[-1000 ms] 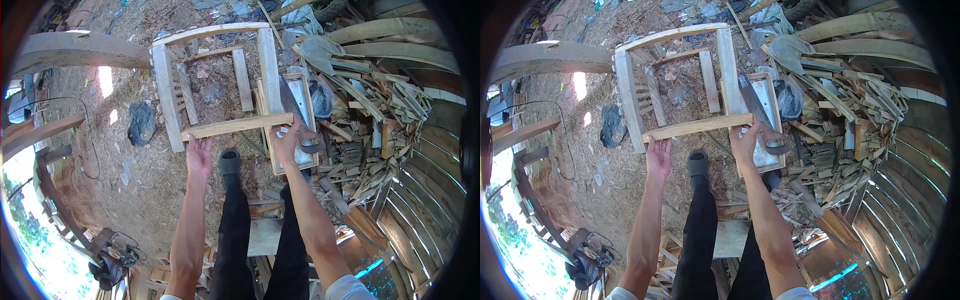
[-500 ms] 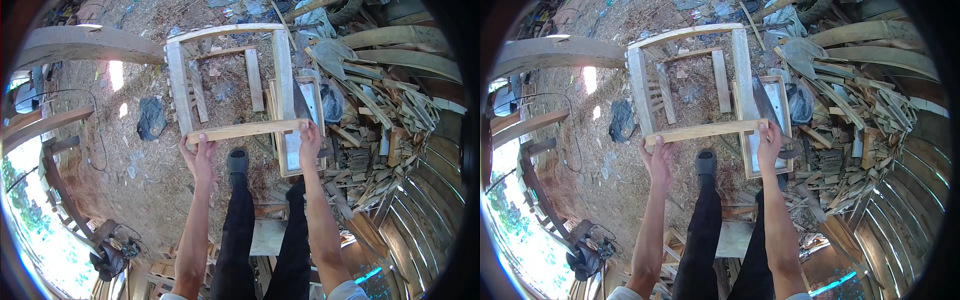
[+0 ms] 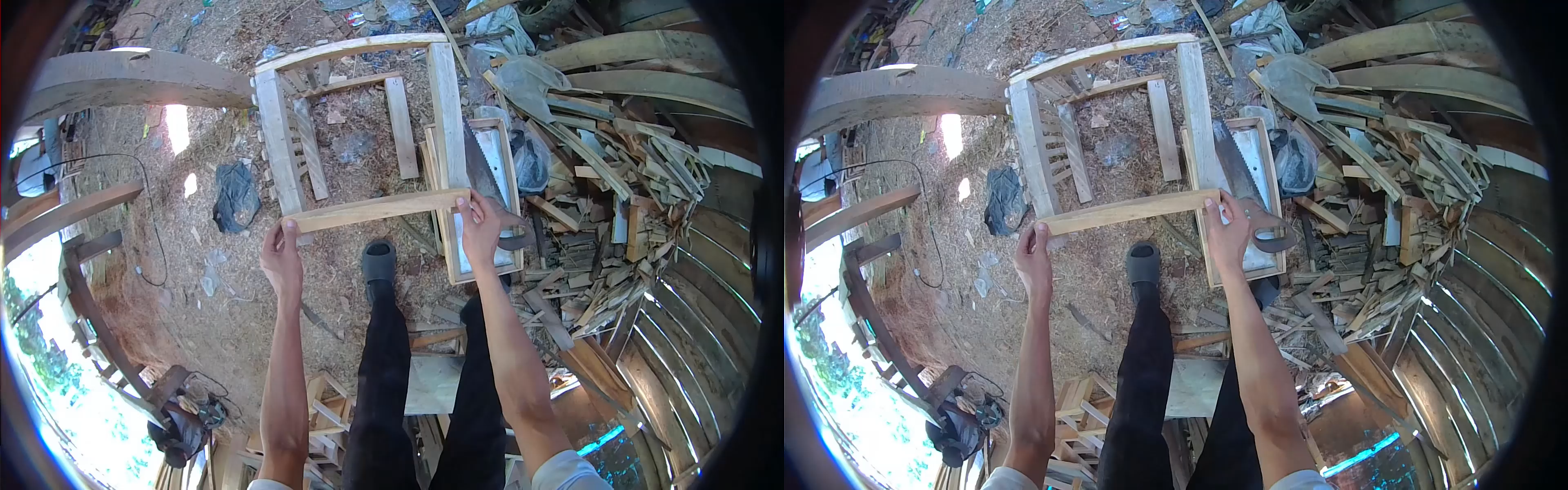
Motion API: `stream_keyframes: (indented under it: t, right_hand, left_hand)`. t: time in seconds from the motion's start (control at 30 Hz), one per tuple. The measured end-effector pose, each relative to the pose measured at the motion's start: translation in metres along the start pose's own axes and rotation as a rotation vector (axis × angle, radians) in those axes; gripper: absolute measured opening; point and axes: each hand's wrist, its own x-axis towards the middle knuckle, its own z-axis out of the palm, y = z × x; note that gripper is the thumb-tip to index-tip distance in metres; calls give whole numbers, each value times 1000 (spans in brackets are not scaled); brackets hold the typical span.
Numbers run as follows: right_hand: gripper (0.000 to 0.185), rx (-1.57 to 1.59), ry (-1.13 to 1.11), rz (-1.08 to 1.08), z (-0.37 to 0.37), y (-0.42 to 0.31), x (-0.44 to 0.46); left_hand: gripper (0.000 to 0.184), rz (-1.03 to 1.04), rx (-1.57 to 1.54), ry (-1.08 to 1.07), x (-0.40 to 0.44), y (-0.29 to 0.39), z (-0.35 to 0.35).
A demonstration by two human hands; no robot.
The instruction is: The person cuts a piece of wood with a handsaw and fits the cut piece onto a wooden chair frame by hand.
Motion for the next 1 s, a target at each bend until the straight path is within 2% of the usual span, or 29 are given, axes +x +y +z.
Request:
stream_keyframes:
  t: [0.1, 0.17, 0.27, 0.5, 0.57, 0.67, 0.8, 1.0]
  right_hand:
    - [44, 15, -8, -28, -3, -2, 9]
    - [41, 159, -65, 16, -7, 8, 16]
    - [37, 179, -48, 39, -8, -12, 11]
    - [35, 106, -41, 116, -13, -13, 14]
    - [30, 270, -55, 33, -16, -15, 15]
    - [22, 285, -31, 119, -18, -25, 16]
    - [22, 290, -44, 85, -14, -9, 17]
    - [30, 349, -66, 64, -15, -10, 10]
  left_hand:
    - [49, -5, 78, -21, 0, 7, -2]
    - [49, 53, 88, -31, 3, 2, -3]
    - [46, 102, 86, -8, 6, -1, -2]
    - [43, 16, 152, -66, 6, 6, -9]
    - [37, 101, -101, -90, 8, -6, -12]
    - [32, 103, -226, -139, 8, -17, -15]
    - [32, 130, -259, -194, 6, -26, -17]
    - [40, 140, -350, -200, 10, -41, -19]
